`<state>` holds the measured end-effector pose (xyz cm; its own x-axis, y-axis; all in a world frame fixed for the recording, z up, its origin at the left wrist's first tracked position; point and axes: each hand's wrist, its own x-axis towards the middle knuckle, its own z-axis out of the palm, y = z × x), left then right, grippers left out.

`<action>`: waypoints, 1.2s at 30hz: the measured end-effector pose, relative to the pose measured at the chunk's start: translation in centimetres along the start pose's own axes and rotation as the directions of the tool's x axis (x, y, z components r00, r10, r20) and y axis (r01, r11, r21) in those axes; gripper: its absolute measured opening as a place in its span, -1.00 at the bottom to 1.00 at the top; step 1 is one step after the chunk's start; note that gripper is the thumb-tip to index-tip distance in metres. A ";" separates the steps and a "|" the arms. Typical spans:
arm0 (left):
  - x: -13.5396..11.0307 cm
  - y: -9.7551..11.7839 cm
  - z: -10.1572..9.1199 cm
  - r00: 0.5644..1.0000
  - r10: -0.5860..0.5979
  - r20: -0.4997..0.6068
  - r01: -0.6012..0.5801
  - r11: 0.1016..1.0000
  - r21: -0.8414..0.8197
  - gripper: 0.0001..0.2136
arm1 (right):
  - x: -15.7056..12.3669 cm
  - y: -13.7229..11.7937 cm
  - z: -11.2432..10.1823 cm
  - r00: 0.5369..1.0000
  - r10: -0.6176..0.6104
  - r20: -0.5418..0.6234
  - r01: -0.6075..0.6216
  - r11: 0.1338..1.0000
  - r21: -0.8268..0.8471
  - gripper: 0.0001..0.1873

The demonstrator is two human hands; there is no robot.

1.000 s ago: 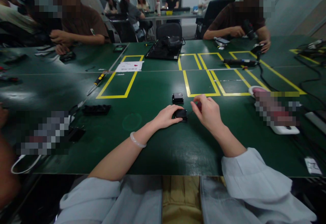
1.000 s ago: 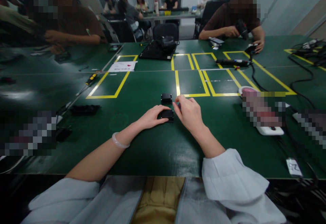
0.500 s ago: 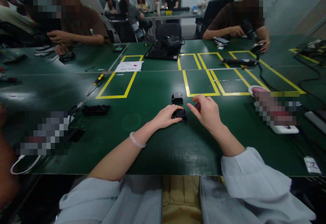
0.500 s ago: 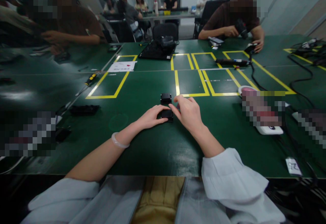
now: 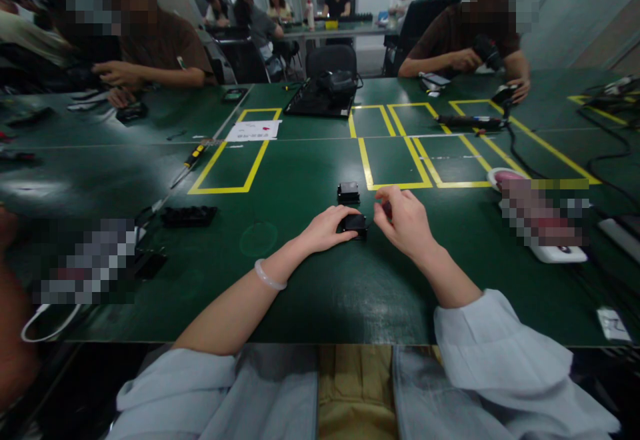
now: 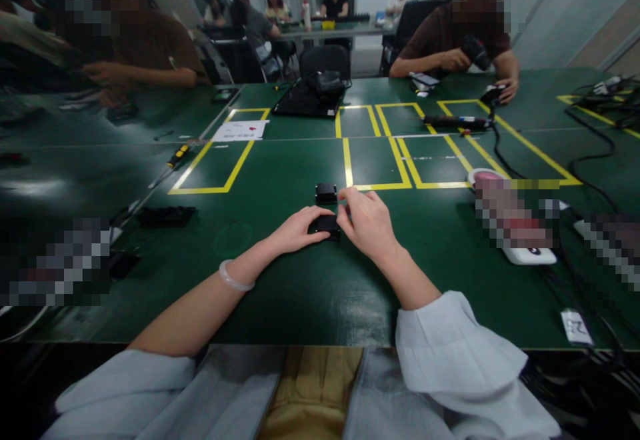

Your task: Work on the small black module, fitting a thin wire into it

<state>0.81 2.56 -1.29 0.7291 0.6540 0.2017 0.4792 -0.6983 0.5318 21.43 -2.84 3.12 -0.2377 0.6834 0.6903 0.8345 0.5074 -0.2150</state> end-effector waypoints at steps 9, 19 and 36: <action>0.0 0.0 0.0 1.000 -0.004 0.005 0.003 1.000 0.010 -0.62 | 0.1 0.1 0.1 1.000 -0.011 -0.018 0.011 0.999 -0.030 -0.92; 0.0 0.0 0.0 1.000 -0.003 -0.001 0.003 1.000 -0.001 -0.62 | 0.1 -0.2 -0.2 1.000 -0.001 0.001 0.001 1.000 -0.015 -0.92; 0.0 0.2 -0.1 1.000 -0.009 0.013 0.009 1.000 -0.008 -0.62 | 0.0 0.0 0.2 0.999 0.033 0.012 -0.033 0.999 0.000 -0.90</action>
<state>0.88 2.48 -1.13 0.7312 0.6562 0.1864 0.4818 -0.6901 0.5400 21.36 -2.71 3.03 -0.2162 0.7062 0.6742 0.8416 0.4848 -0.2380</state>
